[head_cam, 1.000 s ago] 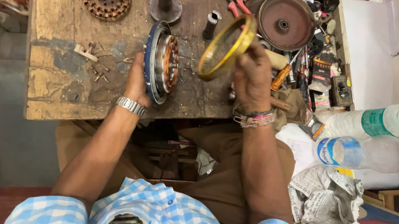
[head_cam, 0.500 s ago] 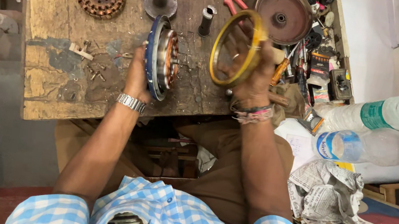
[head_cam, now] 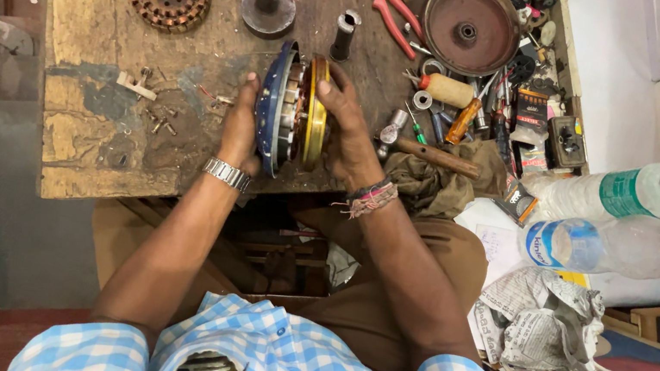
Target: The person assembles an electrical motor by placing a stator into a blue housing, tapping it with a hammer and a metal tube, and then fitting a yellow ring. The person repeatedly checks the fit and alignment of the components.
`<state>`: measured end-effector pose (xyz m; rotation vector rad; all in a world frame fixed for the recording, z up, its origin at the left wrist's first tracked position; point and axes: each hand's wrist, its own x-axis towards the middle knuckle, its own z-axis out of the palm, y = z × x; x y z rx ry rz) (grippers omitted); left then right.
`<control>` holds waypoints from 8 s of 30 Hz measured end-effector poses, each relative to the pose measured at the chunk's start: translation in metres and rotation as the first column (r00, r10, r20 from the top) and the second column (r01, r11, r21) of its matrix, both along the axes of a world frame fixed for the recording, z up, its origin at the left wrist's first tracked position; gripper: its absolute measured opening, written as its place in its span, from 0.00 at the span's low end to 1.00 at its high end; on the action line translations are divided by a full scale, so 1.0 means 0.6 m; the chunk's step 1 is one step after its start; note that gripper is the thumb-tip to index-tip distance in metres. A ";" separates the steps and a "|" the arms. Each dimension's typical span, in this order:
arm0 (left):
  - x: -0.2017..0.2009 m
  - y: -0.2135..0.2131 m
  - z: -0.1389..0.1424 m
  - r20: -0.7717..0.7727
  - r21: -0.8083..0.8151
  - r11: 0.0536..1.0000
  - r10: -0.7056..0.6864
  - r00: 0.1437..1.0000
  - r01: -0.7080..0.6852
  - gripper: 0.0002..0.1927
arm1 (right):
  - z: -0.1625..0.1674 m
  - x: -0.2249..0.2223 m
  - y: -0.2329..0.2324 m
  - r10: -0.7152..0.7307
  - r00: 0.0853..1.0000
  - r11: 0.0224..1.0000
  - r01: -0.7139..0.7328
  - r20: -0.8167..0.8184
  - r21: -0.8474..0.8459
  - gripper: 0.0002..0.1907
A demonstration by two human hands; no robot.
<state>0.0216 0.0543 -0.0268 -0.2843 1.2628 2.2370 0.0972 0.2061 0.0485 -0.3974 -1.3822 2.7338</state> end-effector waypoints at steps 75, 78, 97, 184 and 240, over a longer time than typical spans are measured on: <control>0.022 -0.049 0.060 -0.363 0.080 0.982 -0.129 0.923 0.169 0.30 | -0.018 -0.002 0.086 -0.192 0.978 0.978 0.198 0.080 -0.066 0.19; 0.018 -0.051 0.050 -0.472 -0.014 0.994 -0.099 0.876 0.105 0.29 | -0.014 0.003 0.080 -0.122 0.992 0.991 0.121 -0.014 -0.055 0.15; 0.002 -0.046 0.031 -0.448 -0.188 0.982 -0.078 0.890 -0.009 0.28 | -0.049 0.000 0.075 -0.195 0.977 0.973 0.204 0.089 -0.110 0.12; 0.013 -0.040 0.094 -0.143 0.302 0.950 -0.037 0.989 0.079 0.25 | 0.005 0.006 0.091 -0.090 0.996 0.977 0.091 0.011 -0.195 0.36; 0.029 -0.063 0.125 -0.259 0.061 0.971 -0.209 0.943 0.232 0.31 | -0.018 0.027 0.074 0.018 0.999 0.993 -0.022 0.035 0.117 0.24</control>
